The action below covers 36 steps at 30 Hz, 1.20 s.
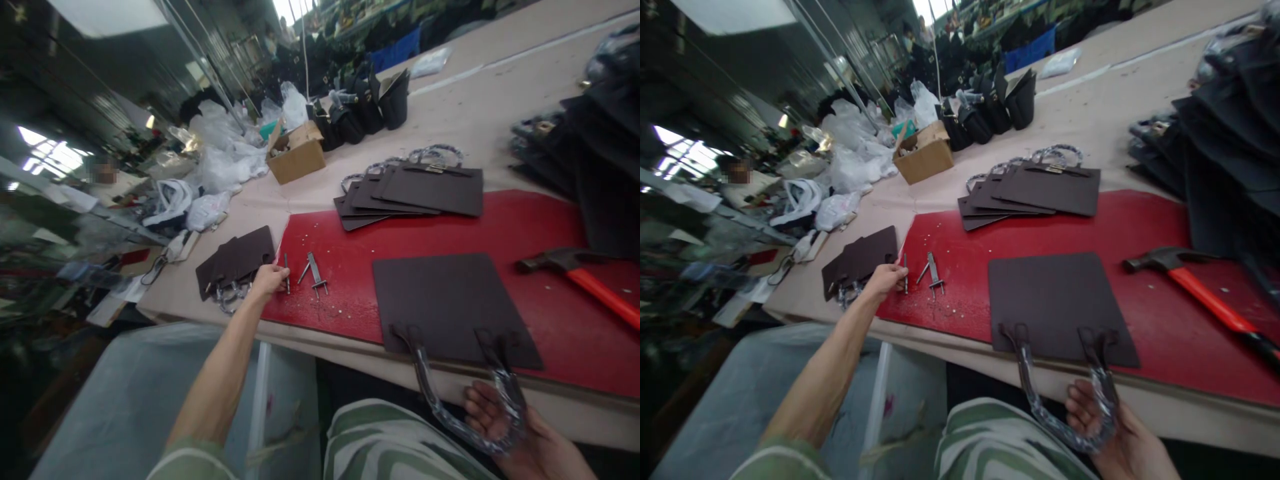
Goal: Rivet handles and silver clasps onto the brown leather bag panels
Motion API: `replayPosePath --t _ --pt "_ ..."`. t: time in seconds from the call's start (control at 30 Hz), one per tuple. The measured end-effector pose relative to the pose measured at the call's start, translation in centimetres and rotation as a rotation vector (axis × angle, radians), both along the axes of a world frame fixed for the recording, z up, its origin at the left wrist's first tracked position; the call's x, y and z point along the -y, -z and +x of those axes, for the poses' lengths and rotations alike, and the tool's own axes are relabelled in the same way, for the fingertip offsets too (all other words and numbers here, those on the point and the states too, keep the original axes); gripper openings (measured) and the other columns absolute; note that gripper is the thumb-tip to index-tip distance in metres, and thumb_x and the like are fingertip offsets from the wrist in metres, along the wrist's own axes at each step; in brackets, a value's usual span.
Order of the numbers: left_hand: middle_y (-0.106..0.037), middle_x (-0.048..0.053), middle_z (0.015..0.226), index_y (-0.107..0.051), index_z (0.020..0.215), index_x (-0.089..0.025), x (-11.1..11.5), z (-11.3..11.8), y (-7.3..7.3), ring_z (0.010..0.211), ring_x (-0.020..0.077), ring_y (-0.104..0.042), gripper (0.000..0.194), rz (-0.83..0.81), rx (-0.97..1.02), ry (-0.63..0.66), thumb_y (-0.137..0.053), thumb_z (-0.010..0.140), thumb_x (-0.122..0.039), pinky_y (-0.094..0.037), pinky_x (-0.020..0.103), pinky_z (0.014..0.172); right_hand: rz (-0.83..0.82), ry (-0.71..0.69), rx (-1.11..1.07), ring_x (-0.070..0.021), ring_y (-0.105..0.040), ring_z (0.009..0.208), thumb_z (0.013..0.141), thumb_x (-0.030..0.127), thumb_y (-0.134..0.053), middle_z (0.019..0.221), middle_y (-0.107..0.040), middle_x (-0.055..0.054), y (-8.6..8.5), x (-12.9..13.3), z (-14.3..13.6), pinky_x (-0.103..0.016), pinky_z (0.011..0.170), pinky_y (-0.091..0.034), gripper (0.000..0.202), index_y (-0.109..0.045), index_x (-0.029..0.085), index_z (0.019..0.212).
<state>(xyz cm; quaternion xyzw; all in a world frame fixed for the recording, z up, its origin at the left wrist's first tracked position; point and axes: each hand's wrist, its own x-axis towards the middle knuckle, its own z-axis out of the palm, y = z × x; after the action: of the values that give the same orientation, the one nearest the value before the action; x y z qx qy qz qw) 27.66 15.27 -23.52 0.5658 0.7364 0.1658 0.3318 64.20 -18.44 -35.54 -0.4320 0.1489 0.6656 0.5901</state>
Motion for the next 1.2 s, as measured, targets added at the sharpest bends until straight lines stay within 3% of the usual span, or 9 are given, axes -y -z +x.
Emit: replayPosePath --t 0.13,0.2,0.3,0.5,0.63,0.77,0.87,1.0,1.2 --pt "-0.064 0.002 0.060 -0.062 0.074 -0.013 2.8 -0.4 -0.7 0.051 0.0124 -0.059 0.024 -0.013 0.231 0.010 -0.067 0.072 -0.037 -0.050 0.021 0.050 0.113 0.009 -0.204 -0.0229 -0.070 0.084 0.086 0.020 -0.059 0.095 -0.073 -0.012 -1.5 -0.7 -2.2 -0.034 0.071 -0.058 0.019 -0.074 0.012 0.093" --pt "-0.068 0.003 0.066 -0.063 0.075 -0.012 3.6 -0.6 -0.4 0.055 0.0145 -0.063 0.029 -0.024 0.491 -0.028 -0.074 0.064 -0.036 -0.055 0.023 0.052 0.215 -0.024 -0.223 -0.0215 -0.069 0.085 0.088 0.022 -0.063 0.095 -0.073 -0.011 -1.7 -1.4 -3.0 -0.031 0.071 -0.056 0.019 -0.073 0.010 0.099" --pt "-0.072 0.006 0.073 -0.060 0.077 -0.013 5.0 0.5 0.0 0.062 0.0176 -0.068 0.032 -0.059 0.694 -0.042 -0.081 0.062 -0.032 -0.057 0.024 0.054 0.340 -0.077 -0.206 -0.0200 -0.069 0.091 0.086 0.028 -0.074 0.101 -0.073 -0.010 -1.6 -1.9 -3.5 -0.029 0.075 -0.055 0.024 -0.072 0.012 0.105" --pt "-0.075 0.004 0.084 -0.060 0.088 -0.015 9.5 8.3 -0.4 0.076 0.0190 -0.073 0.040 -0.028 0.956 -0.060 -0.086 0.061 -0.030 -0.059 0.022 0.061 0.551 -0.143 -0.139 -0.0231 -0.066 0.102 0.079 0.043 -0.082 0.118 -0.068 -0.010 -1.6 -1.8 -4.0 -0.032 0.081 -0.053 0.048 -0.068 0.018 0.117" --pt "-0.075 0.004 0.089 -0.058 0.100 -0.016 12.2 14.2 0.4 0.083 0.0214 -0.074 0.050 -0.084 1.105 0.016 -0.088 0.062 -0.030 -0.062 0.033 0.078 0.676 -0.201 -0.074 -0.0305 -0.058 0.116 0.068 0.055 -0.087 0.129 -0.061 -0.015 -0.9 -1.1 -4.1 -0.041 0.086 -0.051 0.069 -0.064 0.022 0.123" --pt "-0.075 0.007 0.091 -0.055 0.102 -0.015 14.7 18.2 2.0 0.083 0.0228 -0.075 0.050 -0.112 1.108 0.176 -0.085 0.067 -0.034 -0.060 0.036 0.081 0.707 -0.153 -0.033 -0.0325 -0.057 0.116 0.067 0.056 -0.088 0.127 -0.062 -0.013 -0.4 -1.2 -4.4 -0.042 0.084 -0.051 0.068 -0.066 0.024 0.122" --pt "-0.075 0.008 0.094 -0.053 0.103 -0.016 16.1 19.8 2.7 0.084 0.0223 -0.074 0.045 -0.093 1.066 0.272 -0.080 0.074 -0.036 -0.059 0.037 0.082 0.678 -0.064 0.041 -0.0302 -0.061 0.110 0.071 0.053 -0.087 0.119 -0.067 -0.010 -0.6 -2.0 -4.9 -0.039 0.083 -0.051 0.054 -0.070 0.025 0.114" --pt "-0.074 0.009 0.099 -0.052 0.104 -0.016 17.2 20.4 2.6 0.090 0.0219 -0.074 0.037 -0.016 0.982 0.363 -0.073 0.082 -0.037 -0.057 0.038 0.088 0.624 -0.015 0.184 -0.0240 -0.067 0.090 0.080 0.054 -0.079 0.100 -0.072 -0.010 -1.1 -3.0 -5.7 -0.036 0.077 -0.052 0.039 -0.075 0.021 0.100" --pt "-0.075 0.009 0.100 -0.051 0.103 -0.017 17.5 19.9 2.5 0.092 0.0215 -0.074 0.031 0.058 0.936 0.393 -0.069 0.086 -0.037 -0.058 0.037 0.088 0.549 0.034 0.266 -0.0207 -0.064 0.078 0.082 0.050 -0.079 0.095 -0.071 -0.009 -2.4 -3.1 -6.5 -0.032 0.068 -0.051 0.033 -0.075 0.019 0.094"
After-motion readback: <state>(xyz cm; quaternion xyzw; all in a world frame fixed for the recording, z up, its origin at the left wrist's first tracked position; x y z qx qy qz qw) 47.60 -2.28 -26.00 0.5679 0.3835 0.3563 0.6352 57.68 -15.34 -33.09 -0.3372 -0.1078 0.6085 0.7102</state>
